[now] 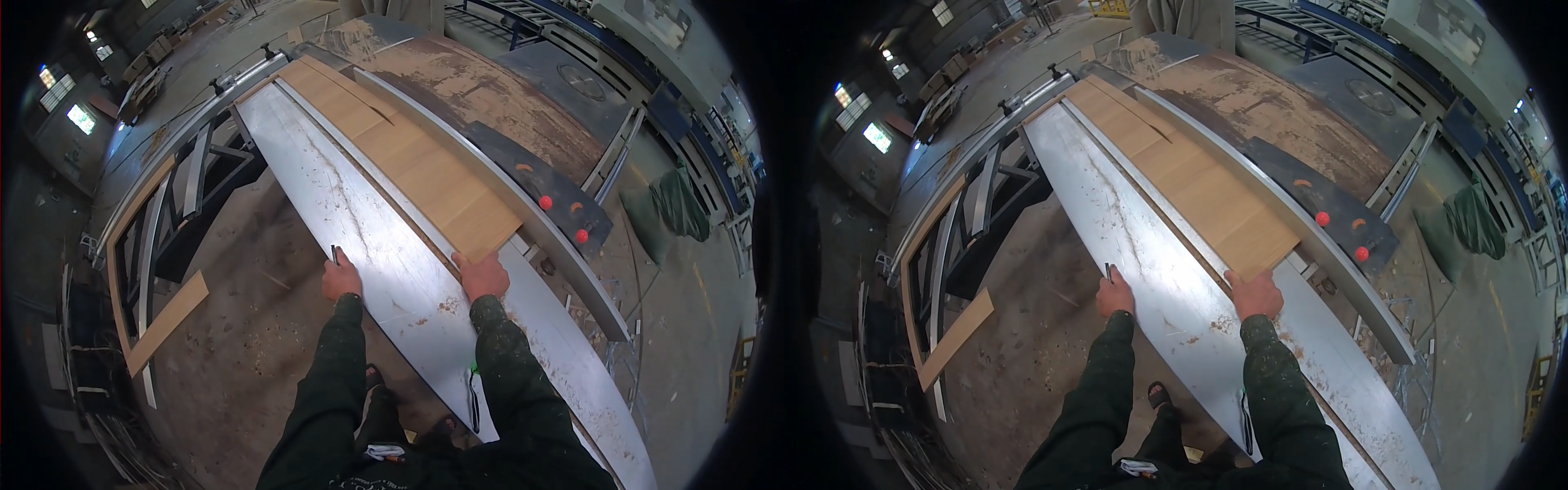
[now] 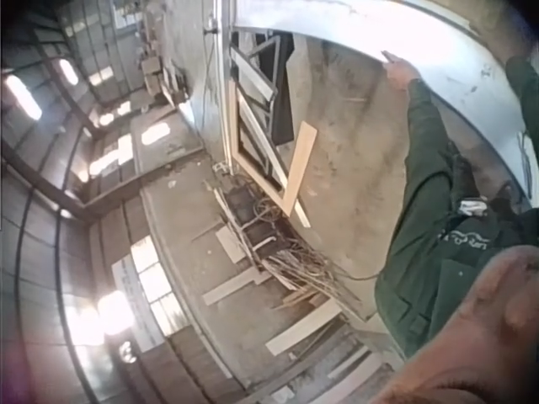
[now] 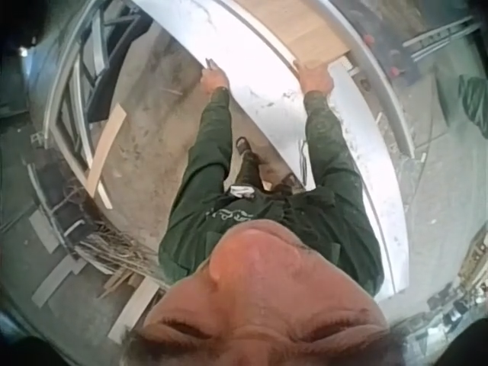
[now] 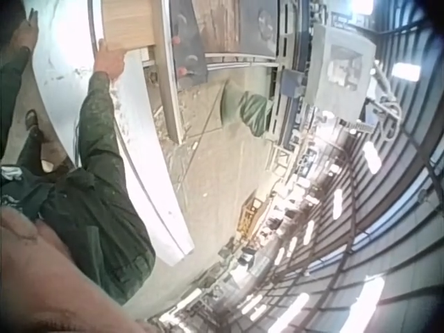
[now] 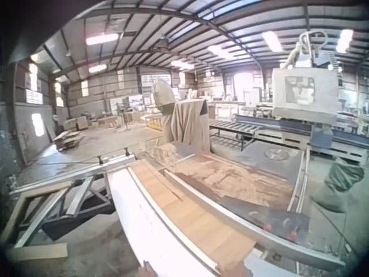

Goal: Cutting and marking wood panels using a sliding table saw and a pencil in a manufacturing setting.

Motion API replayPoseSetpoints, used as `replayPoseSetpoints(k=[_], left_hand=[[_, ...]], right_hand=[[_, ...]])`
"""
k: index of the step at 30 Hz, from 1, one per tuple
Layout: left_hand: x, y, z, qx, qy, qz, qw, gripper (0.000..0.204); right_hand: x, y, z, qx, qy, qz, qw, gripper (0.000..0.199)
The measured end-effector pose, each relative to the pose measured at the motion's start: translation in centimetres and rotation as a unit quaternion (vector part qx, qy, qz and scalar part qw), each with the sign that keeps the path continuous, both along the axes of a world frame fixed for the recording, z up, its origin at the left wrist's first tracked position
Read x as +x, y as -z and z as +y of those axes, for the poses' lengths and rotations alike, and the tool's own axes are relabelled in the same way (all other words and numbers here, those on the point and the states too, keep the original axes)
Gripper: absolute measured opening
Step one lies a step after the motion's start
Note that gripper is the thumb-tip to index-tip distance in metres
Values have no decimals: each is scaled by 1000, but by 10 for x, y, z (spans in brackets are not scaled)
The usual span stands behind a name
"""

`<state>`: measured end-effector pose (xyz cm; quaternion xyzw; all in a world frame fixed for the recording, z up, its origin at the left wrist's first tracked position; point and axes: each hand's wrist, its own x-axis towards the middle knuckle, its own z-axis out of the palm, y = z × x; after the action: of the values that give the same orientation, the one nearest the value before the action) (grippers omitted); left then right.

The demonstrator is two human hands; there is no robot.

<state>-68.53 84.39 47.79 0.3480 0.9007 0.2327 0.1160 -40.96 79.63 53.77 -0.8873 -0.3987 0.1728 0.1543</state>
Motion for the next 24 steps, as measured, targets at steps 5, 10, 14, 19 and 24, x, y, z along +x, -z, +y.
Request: replayPoseSetpoints(k=[5, 10, 14, 19, 24], left_hand=[[-129, -47, 44, 14, -63, 3, 998, 66], [-272, -86, 113, 17, -68, -30, 997, 59], [-246, -107, 142, -14, 51, -77, 996, 58], [-250, -99, 164, -10, 61, -41, 997, 58], [-203, -50, 183, -34, 31, -13, 999, 62]], right_hand=[[-124, -44, 82, 4, -66, 38, 997, 79], [-244, -63, 139, 103, -224, -130, 960, 47], [-257, -138, 126, -39, -10, -67, 997, 65], [-250, -106, 152, -55, -7, -76, 996, 64], [-185, -55, 181, -44, -107, -56, 992, 60]])
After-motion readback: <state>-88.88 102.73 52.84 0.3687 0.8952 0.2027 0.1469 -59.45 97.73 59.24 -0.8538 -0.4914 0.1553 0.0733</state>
